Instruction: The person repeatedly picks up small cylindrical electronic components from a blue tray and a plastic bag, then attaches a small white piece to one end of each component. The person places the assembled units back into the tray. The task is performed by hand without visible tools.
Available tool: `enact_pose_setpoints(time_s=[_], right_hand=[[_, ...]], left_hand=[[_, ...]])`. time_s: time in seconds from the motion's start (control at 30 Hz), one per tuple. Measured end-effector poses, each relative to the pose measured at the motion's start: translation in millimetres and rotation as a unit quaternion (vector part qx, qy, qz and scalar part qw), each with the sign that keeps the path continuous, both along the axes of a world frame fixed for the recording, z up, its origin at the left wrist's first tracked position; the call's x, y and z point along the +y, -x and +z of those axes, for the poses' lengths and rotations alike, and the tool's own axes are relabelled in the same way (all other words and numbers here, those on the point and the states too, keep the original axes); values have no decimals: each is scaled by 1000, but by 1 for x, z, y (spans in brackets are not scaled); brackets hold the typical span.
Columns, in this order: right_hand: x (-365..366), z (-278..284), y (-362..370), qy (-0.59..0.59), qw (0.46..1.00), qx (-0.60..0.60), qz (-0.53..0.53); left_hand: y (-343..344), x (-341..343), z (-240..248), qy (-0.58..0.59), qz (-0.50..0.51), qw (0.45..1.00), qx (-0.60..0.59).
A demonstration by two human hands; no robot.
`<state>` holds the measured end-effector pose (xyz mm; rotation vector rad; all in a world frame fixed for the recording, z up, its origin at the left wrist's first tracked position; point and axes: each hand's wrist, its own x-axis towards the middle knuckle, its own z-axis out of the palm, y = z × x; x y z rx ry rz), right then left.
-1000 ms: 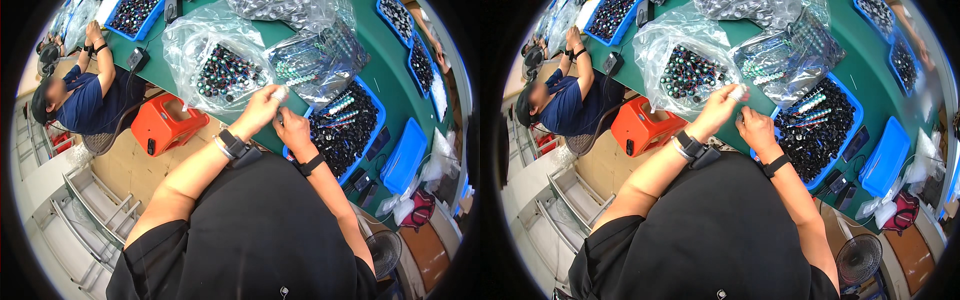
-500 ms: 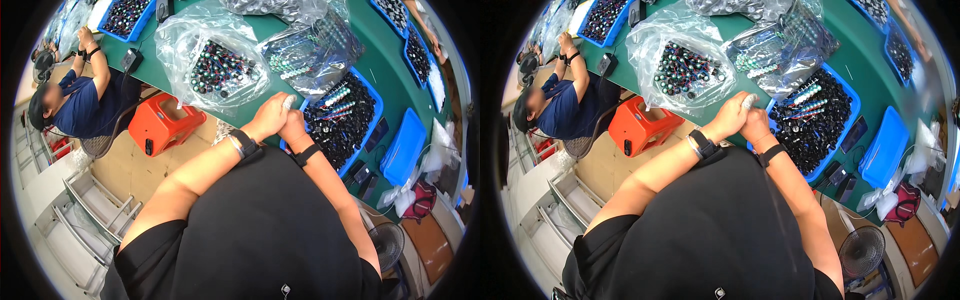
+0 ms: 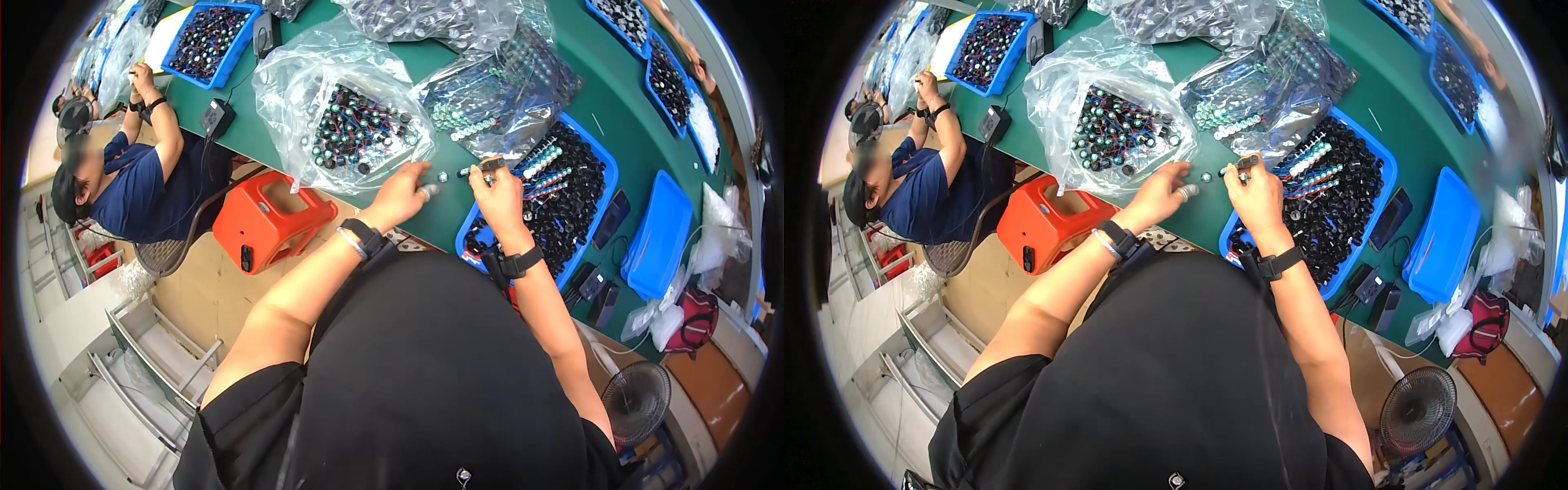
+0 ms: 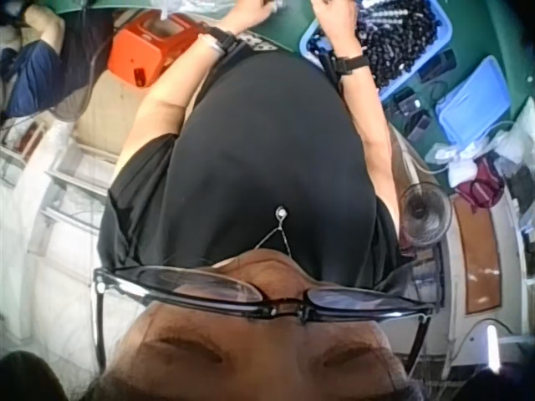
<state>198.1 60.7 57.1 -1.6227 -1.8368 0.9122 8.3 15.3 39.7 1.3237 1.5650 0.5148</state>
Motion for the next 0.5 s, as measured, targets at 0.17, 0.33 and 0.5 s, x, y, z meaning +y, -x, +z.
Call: enact_pose_setpoints(time_s=[0.17, 0.33, 0.5], right_hand=[[10, 12, 7, 61, 969, -225, 78], [17, 5, 12, 85, 964, -242, 75], [-1, 3, -5, 202, 971, 126, 14]], left_hand=[[-28, 2, -4, -69, -88, 985, 134], [-31, 9, -32, -130, -63, 984, 100], [-22, 9, 16, -113, -11, 993, -17]])
